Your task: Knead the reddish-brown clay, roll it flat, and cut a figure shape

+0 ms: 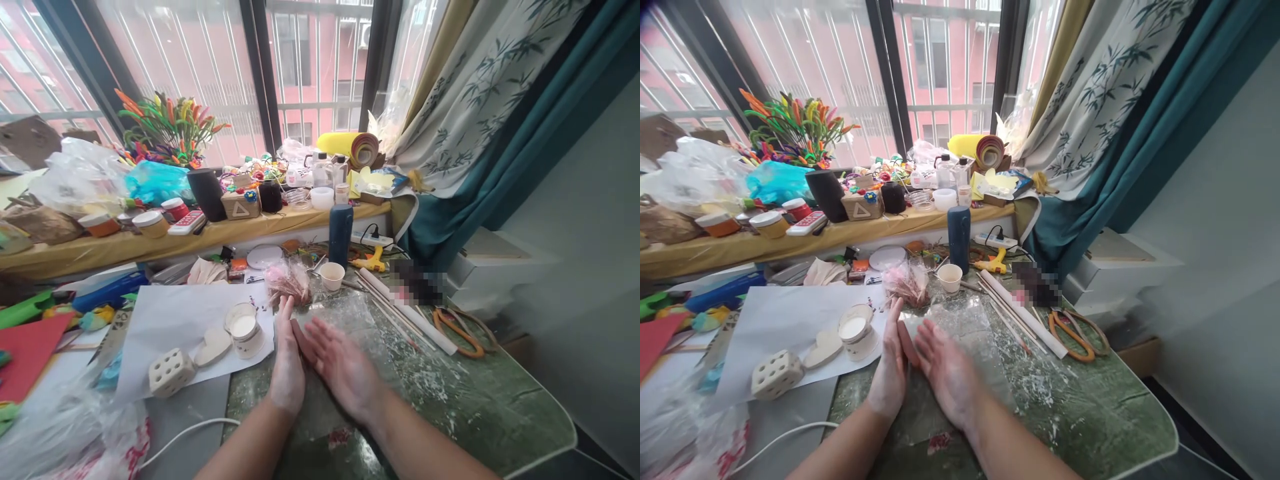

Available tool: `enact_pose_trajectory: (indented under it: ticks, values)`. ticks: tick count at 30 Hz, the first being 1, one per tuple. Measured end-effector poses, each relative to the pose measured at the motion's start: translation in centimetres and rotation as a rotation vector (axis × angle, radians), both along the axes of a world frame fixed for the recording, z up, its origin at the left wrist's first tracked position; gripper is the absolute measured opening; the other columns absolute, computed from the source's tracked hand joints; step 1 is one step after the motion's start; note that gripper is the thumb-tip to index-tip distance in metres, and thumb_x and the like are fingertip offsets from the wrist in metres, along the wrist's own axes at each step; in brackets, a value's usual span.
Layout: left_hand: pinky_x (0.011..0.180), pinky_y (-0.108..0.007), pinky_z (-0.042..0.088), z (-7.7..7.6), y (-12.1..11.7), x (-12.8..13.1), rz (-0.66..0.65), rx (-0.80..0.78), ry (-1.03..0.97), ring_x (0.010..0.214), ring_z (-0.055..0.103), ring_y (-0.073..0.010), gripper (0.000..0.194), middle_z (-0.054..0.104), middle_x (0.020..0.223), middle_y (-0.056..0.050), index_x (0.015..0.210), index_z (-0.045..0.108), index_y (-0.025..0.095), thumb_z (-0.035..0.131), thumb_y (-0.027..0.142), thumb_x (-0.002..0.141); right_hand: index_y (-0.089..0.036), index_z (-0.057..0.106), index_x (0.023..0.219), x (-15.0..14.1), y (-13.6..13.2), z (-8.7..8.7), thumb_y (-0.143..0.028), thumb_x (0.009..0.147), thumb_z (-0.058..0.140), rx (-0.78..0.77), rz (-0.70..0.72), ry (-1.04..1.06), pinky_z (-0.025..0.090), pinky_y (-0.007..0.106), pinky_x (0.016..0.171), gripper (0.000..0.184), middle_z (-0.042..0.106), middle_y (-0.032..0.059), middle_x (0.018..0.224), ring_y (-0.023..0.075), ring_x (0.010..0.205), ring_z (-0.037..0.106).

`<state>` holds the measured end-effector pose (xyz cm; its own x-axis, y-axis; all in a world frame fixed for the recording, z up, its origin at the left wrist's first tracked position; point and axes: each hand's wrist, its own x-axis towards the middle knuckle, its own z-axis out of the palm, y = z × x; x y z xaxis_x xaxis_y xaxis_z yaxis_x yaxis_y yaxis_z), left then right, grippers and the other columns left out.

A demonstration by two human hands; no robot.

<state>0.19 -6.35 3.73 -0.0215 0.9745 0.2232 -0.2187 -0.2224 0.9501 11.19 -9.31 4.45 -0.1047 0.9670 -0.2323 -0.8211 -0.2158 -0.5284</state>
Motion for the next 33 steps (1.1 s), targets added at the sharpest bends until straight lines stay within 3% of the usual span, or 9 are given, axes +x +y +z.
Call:
enact_pose_trajectory:
  ticks: [3,5,7,12,16,19,25,29,33]
  values:
    - [0.128,-0.041,0.004,-0.7,0.0,0.1,-0.057,0.079,0.093,0.156,0.008,-0.0278,0.088,0.02,0.169,-0.003,0.156,0.035,0.027,0.036,0.082,0.088,-0.026,0.062,0.132,-1.2,-1.0,-0.1,-0.037,0.081,0.08,0.176,0.131,-0.069,0.034,0.042,0.118,0.055,0.06,0.0062,0.144,0.0255,0.139,0.049]
    - [0.128,-0.041,0.01,-0.7,0.2,0.0,-0.127,0.041,0.054,0.156,0.013,-0.0272,0.083,0.024,0.168,-0.003,0.156,0.036,0.028,0.032,0.079,0.091,-0.026,0.061,0.134,-1.3,-1.2,-0.2,-0.029,0.077,0.084,0.245,0.138,-0.165,0.033,0.043,0.119,0.062,0.06,0.0064,0.144,0.0266,0.139,0.049]
    - [0.127,-0.041,0.017,-0.3,0.4,-0.1,-0.15,0.015,0.016,0.154,0.021,-0.0273,0.076,0.034,0.164,-0.004,0.15,0.045,0.027,0.032,0.076,0.094,-0.025,0.063,0.131,-0.9,-0.9,-0.5,-0.025,0.077,0.084,0.213,0.104,-0.191,0.037,0.044,0.117,0.058,0.066,0.007,0.137,0.0272,0.133,0.056]
    - [0.124,-0.046,0.022,0.2,0.9,-0.7,-0.065,0.02,0.12,0.147,0.037,-0.0293,0.049,0.054,0.149,-0.008,0.132,0.061,0.024,0.06,0.054,0.093,-0.021,0.068,0.115,0.7,0.5,-1.6,-0.031,0.084,0.075,-0.015,0.003,-0.002,0.051,0.048,0.103,0.034,0.075,0.0075,0.118,0.0265,0.113,0.069]
    - [0.118,-0.045,0.035,0.0,1.4,-1.0,-0.172,-0.107,0.099,0.138,0.049,-0.0307,0.051,0.059,0.143,-0.011,0.131,0.061,0.024,0.07,0.049,0.087,-0.02,0.07,0.114,1.7,0.7,-1.3,-0.023,0.081,0.075,0.046,0.027,-0.016,0.052,0.046,0.102,0.033,0.076,0.0081,0.115,0.0253,0.108,0.072]
    - [0.118,-0.044,0.034,-0.2,1.7,-1.0,-0.199,-0.168,0.126,0.14,0.047,-0.0303,0.057,0.054,0.148,-0.011,0.134,0.057,0.024,0.074,0.045,0.084,-0.021,0.069,0.118,1.9,0.6,-0.9,-0.025,0.081,0.076,0.108,0.03,-0.066,0.049,0.046,0.106,0.038,0.075,0.0076,0.121,0.0261,0.114,0.069]
    - [0.115,-0.043,0.036,0.0,2.0,-1.1,-0.093,-0.197,0.226,0.132,0.054,-0.0277,0.037,0.064,0.134,-0.01,0.124,0.062,0.021,0.059,0.041,0.093,-0.022,0.072,0.117,3.3,1.5,-0.8,-0.043,0.081,0.078,0.14,-0.154,-0.644,0.047,0.047,0.107,0.042,0.075,0.0081,0.119,0.0298,0.115,0.068]
    - [0.117,-0.043,0.03,-0.3,2.2,-1.2,-0.025,-0.21,0.233,0.135,0.049,-0.0273,0.029,0.061,0.136,-0.009,0.117,0.065,0.022,0.056,0.038,0.094,-0.025,0.068,0.125,4.6,1.8,-0.5,-0.043,0.087,0.069,0.326,-0.064,-0.927,0.044,0.048,0.109,0.042,0.07,0.0083,0.129,0.0298,0.124,0.062]
    - [0.115,-0.039,0.032,-0.3,2.2,-1.1,-0.03,-0.205,0.217,0.133,0.05,-0.0257,0.028,0.063,0.133,-0.009,0.115,0.065,0.022,0.057,0.037,0.093,-0.026,0.071,0.122,5.1,1.8,-0.8,-0.035,0.081,0.074,0.387,0.047,-1.463,0.045,0.05,0.106,0.043,0.069,0.0093,0.124,0.0313,0.118,0.062]
